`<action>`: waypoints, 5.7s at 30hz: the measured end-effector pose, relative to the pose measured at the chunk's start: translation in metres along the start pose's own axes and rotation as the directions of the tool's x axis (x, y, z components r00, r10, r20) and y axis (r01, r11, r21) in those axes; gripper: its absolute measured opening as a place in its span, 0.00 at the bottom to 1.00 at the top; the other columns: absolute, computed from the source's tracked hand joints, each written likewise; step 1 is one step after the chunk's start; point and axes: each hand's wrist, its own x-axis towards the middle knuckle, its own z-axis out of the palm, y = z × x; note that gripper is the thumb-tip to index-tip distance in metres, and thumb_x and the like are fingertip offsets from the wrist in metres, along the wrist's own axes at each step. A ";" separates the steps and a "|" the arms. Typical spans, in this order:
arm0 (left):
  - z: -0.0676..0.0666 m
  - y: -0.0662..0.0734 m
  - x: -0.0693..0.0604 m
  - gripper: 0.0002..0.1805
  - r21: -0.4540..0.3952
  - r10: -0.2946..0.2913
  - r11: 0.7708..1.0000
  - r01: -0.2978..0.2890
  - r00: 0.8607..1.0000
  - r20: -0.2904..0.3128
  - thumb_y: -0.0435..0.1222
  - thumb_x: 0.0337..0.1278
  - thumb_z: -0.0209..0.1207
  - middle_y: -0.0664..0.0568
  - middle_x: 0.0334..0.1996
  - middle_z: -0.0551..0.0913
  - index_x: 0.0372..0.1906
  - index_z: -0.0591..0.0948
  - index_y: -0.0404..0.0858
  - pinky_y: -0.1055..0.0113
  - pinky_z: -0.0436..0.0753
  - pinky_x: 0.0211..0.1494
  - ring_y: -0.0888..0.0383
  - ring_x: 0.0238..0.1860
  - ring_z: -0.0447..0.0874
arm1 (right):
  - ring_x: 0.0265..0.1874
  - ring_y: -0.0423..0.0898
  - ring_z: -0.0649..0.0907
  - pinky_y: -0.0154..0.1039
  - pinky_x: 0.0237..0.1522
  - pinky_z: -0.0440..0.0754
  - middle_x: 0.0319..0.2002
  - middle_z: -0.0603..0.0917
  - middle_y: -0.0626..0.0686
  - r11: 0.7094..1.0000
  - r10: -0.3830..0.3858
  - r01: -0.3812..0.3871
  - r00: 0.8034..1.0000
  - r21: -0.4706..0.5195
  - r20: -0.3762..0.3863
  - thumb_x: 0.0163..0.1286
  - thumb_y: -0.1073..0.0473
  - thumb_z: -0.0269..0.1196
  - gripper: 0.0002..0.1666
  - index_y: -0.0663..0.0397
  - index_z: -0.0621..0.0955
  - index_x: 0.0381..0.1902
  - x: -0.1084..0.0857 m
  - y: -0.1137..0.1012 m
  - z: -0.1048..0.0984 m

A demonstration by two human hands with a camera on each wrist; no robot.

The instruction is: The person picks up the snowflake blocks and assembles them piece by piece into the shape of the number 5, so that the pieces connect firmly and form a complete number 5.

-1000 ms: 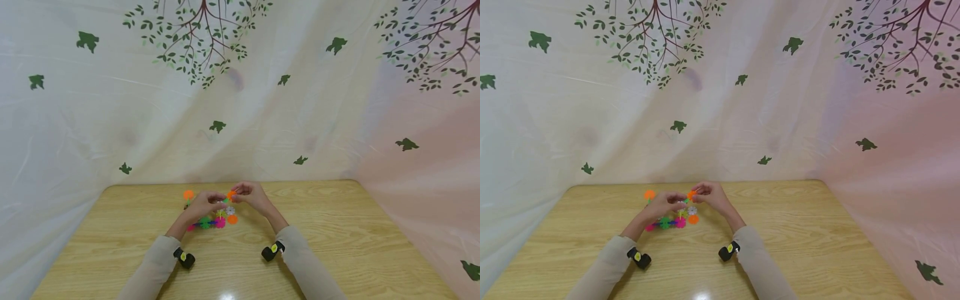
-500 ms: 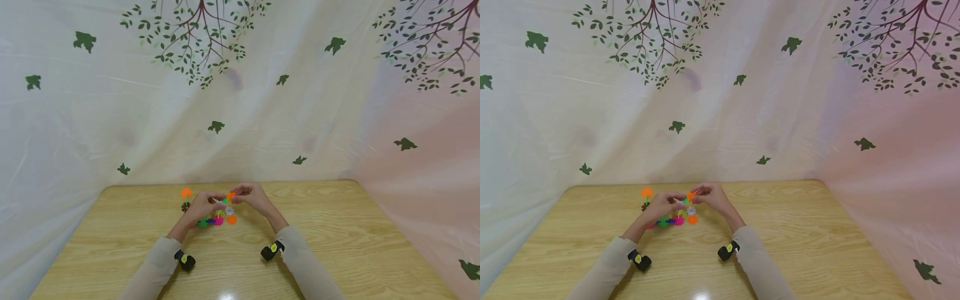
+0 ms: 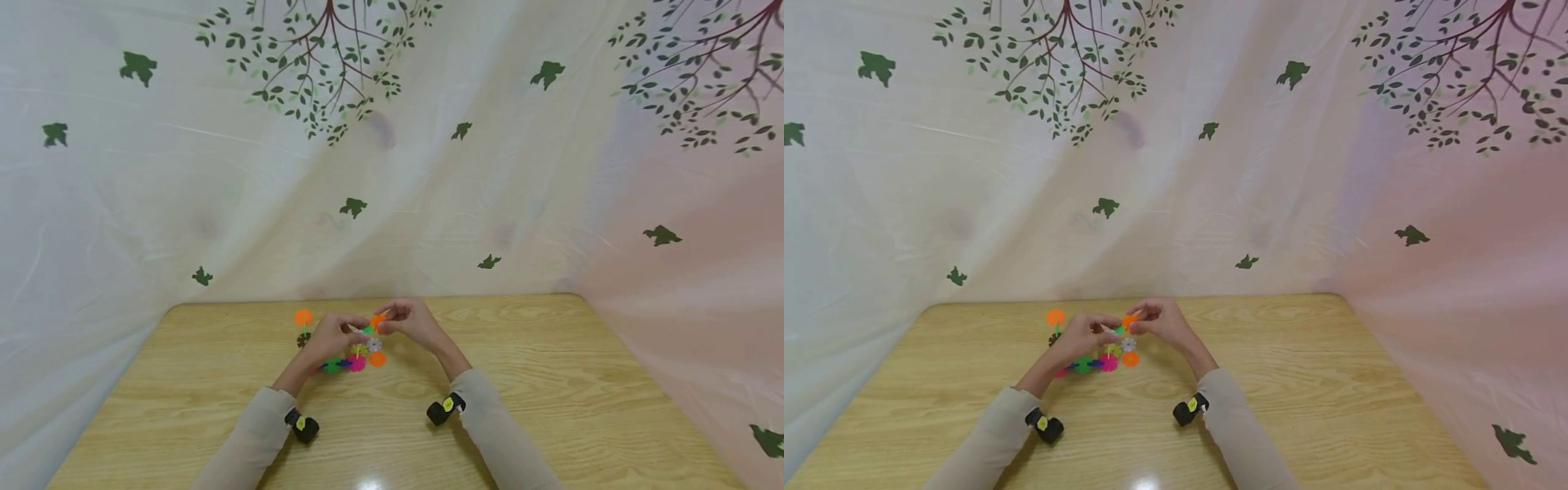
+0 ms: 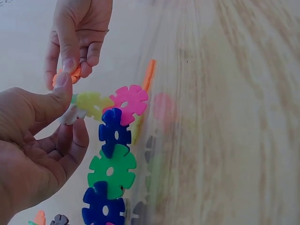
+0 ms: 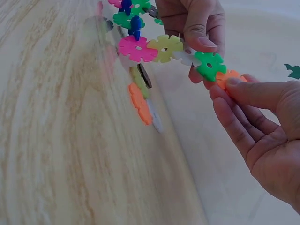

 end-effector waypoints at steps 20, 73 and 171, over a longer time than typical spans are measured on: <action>0.000 0.001 0.000 0.15 0.013 0.035 0.999 -0.035 0.999 0.035 0.30 0.62 0.67 0.37 0.54 0.86 0.53 0.87 0.32 0.57 0.88 0.39 0.54 0.36 0.86 | 0.29 0.42 0.87 0.45 0.42 0.90 0.32 0.88 0.63 0.999 0.011 -0.013 0.999 0.037 0.047 0.64 0.75 0.66 0.14 0.75 0.79 0.47 0.001 -0.002 0.000; -0.021 -0.005 0.001 0.17 -0.202 -0.075 0.975 0.089 0.994 0.076 0.47 0.78 0.52 0.33 0.54 0.81 0.55 0.77 0.38 0.55 0.82 0.49 0.55 0.44 0.80 | 0.23 0.34 0.74 0.26 0.28 0.74 0.25 0.81 0.50 0.884 0.130 0.088 0.897 -0.459 0.422 0.64 0.68 0.71 0.11 0.62 0.87 0.45 0.000 0.002 0.007; -0.020 0.005 0.001 0.07 -0.251 0.069 0.967 -0.053 0.996 0.055 0.32 0.72 0.57 0.50 0.35 0.84 0.44 0.78 0.30 0.66 0.81 0.44 0.53 0.37 0.81 | 0.33 0.38 0.85 0.33 0.36 0.88 0.34 0.89 0.61 0.940 -0.257 0.233 0.964 -0.249 -0.070 0.63 0.71 0.71 0.03 0.61 0.90 0.31 -0.001 -0.024 0.017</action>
